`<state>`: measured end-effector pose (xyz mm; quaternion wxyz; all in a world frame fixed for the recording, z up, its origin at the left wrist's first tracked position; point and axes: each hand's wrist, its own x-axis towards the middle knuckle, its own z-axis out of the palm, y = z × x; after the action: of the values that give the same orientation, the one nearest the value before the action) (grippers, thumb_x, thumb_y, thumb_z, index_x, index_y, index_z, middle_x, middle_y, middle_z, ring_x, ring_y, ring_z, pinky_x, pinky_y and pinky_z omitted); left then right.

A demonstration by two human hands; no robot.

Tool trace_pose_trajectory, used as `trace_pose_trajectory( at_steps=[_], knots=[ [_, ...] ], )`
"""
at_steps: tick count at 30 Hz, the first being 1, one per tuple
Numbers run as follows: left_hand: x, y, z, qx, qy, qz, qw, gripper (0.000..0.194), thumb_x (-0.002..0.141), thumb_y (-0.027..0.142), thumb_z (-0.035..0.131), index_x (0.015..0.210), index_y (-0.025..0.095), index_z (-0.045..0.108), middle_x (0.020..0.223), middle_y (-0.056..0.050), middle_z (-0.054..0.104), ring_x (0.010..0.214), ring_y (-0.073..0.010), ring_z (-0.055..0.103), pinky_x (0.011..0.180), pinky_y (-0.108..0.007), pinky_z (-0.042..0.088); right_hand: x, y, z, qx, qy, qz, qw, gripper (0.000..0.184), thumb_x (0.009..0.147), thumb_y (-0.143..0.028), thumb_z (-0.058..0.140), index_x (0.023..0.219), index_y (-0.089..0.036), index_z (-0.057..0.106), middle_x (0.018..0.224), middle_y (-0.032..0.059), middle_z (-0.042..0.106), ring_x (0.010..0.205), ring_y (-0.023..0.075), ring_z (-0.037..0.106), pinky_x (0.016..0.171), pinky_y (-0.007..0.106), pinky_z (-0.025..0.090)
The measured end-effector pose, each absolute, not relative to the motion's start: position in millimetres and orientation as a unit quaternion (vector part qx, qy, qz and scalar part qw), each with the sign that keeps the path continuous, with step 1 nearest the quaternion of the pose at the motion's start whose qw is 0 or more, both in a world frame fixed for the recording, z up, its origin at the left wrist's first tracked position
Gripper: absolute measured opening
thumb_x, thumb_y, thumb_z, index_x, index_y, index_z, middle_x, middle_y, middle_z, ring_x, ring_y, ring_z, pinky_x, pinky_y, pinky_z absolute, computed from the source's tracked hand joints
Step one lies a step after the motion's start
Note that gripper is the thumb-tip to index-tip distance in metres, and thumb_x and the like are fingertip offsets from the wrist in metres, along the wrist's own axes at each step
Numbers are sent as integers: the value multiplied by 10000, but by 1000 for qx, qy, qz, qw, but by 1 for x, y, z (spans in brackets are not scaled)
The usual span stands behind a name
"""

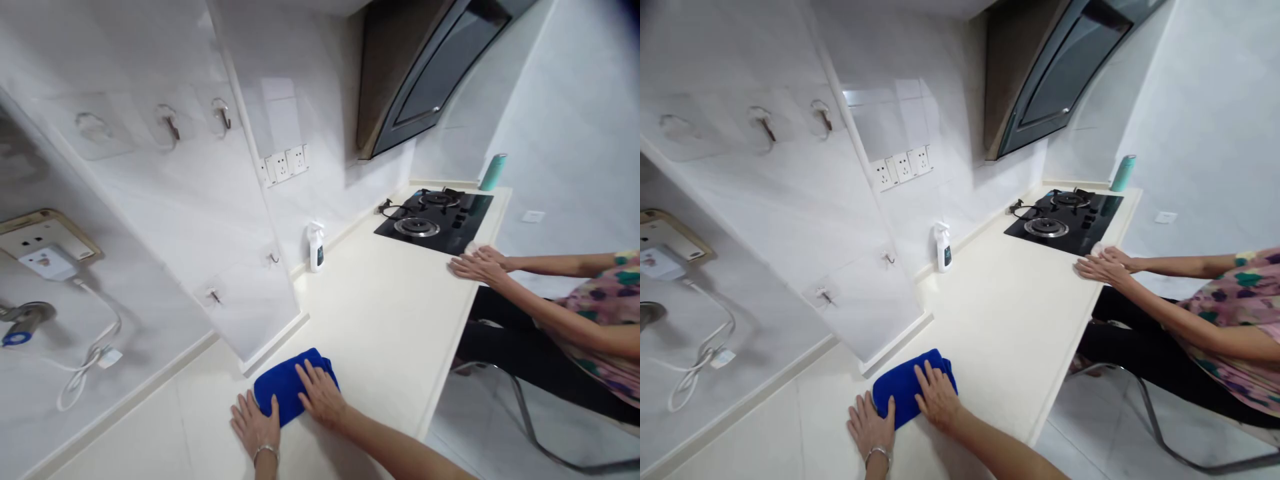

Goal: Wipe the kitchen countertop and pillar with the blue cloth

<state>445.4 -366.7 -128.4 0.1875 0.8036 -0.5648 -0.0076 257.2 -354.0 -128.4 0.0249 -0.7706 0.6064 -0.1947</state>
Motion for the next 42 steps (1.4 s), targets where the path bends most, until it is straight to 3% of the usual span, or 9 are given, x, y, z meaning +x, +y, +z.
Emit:
trace_pose_trajectory(
  at_steps=[3, 7, 11, 16, 22, 25, 32, 38, 42],
  knots=[
    [445, -360, -124, 790, -589, -31, 171, 704, 842, 565, 448, 1376, 114, 523, 1559, -184, 371, 1479, -395, 218, 1215, -570, 185, 219, -333, -135, -774, 588, -226, 56, 532, 977, -256, 339, 1483, -93, 380, 1480, 171, 464, 1321, 264, 471, 1090, 434, 417],
    [445, -346, -132, 730, -659, -49, 174, 613, 857, 548, 424, 1235, 109, 626, 1542, -154, 413, 1479, -356, 245, 1233, -542, 186, 180, -299, -147, -780, 566, -255, 83, 479, 968, -204, 317, 1412, -175, 496, 1479, 106, 484, 1306, 219, 493, 1092, 417, 434],
    [443, -335, -145, 696, -685, -59, 209, 609, 871, 511, 385, 1209, 61, 620, 1508, -172, 456, 1462, -308, 305, 1240, -485, 231, 158, -278, -149, -738, 598, -300, 90, 438, 969, -255, 341, 1357, -228, 541, 1440, 97, 517, 1317, 239, 472, 1077, 445, 440],
    [436, -325, -147, 672, -685, -89, 268, 654, 864, 523, 373, 1289, 57, 548, 1448, -178, 524, 1433, -305, 361, 1235, -496, 252, 151, -295, -135, -636, 716, -274, 90, 420, 967, -335, 366, 1303, -145, 531, 1213, 170, 606, 1098, 298, 554, 951, 467, 466],
    [430, -306, -136, 732, -586, -200, 284, 589, 857, 577, 393, 1219, 141, 555, 1236, -176, 665, 1178, -290, 616, 1037, -434, 499, 184, -317, -126, -611, 739, -253, 128, 197, 860, -285, 517, 994, -157, 584, 995, 157, 626, 960, 308, 558, 845, 424, 433],
    [427, -297, -130, 754, -542, -229, 290, 538, 871, 564, 400, 1217, 174, 530, 1183, -157, 694, 1100, -275, 659, 968, -408, 531, 188, -314, -123, -598, 738, -274, 153, 129, 845, -216, 506, 959, -188, 558, 979, 113, 644, 951, 264, 575, 828, 359, 418],
    [440, -293, -135, 675, -600, -179, 391, 492, 886, 471, 411, 1251, 159, 520, 1245, -146, 656, 1206, -237, 589, 1070, -406, 457, 124, -311, -106, -509, 778, -318, 185, 182, 874, -202, 421, 1042, -197, 490, 755, 21, 624, 713, 194, 590, 653, 278, 372],
    [496, -297, -150, 689, -650, 7, 320, 498, 892, 437, 369, 1155, 95, 616, 1344, -231, 546, 1355, -338, 424, 1159, -558, 303, 114, -318, -80, -515, 766, -343, 175, 228, 866, -215, 454, 1086, -204, 511, 763, 25, 642, 727, 200, 608, 664, 289, 393],
    [508, -294, -157, 725, -635, 27, 264, 519, 895, 434, 370, 1206, 93, 609, 1432, -243, 467, 1420, -361, 333, 1151, -566, 306, 153, -321, -70, -578, 704, -367, 191, 286, 922, -339, 466, 1177, -228, 534, 885, 28, 691, 724, 177, 645, 687, 294, 475]
  ],
)
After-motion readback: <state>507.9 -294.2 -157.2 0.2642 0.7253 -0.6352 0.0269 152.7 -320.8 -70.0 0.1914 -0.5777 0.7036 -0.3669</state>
